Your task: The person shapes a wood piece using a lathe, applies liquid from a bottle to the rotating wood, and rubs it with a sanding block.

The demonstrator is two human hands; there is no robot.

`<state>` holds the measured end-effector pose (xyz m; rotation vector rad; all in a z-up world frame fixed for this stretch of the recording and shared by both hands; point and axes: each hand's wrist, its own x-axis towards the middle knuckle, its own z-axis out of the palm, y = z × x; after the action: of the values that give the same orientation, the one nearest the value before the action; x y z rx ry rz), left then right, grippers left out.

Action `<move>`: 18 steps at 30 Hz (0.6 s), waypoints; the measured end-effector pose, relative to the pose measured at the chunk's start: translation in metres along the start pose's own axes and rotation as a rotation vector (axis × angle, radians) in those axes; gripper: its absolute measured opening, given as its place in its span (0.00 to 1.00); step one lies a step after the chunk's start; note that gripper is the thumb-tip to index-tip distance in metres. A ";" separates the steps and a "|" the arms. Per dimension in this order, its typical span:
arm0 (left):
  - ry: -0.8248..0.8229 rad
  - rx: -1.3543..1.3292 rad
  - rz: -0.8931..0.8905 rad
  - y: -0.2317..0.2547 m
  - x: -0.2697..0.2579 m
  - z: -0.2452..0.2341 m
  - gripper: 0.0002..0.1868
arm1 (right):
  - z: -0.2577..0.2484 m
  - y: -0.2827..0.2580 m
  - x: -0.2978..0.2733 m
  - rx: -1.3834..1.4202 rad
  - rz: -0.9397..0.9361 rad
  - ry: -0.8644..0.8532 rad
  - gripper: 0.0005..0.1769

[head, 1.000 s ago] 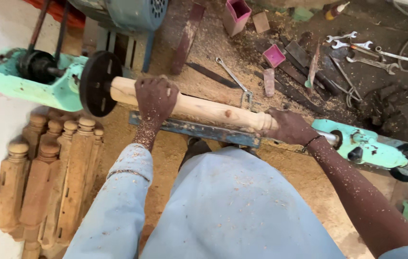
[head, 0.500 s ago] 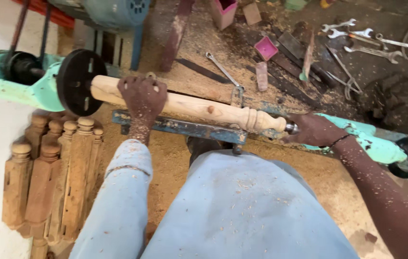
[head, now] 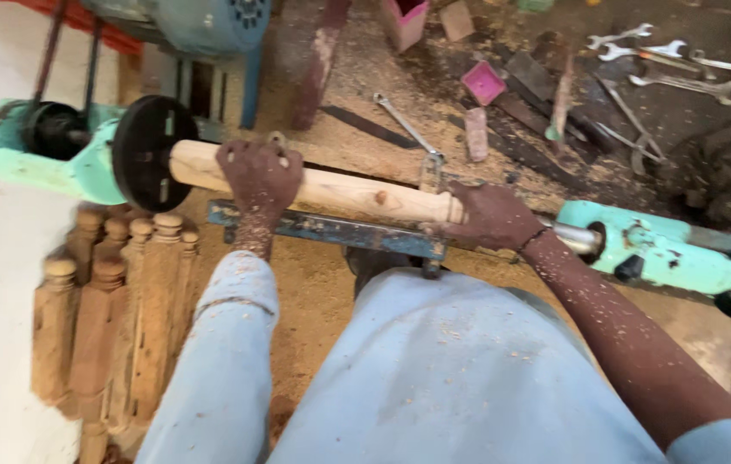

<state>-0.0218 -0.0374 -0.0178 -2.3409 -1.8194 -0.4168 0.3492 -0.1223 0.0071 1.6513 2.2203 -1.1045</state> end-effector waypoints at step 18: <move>0.180 -0.365 -0.678 0.007 -0.039 -0.019 0.48 | -0.003 -0.005 0.012 -0.022 0.093 -0.060 0.51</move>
<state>-0.0261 -0.0801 -0.0114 -1.7038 -2.5727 -1.0768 0.3411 -0.1121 0.0051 1.6709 2.0889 -1.0874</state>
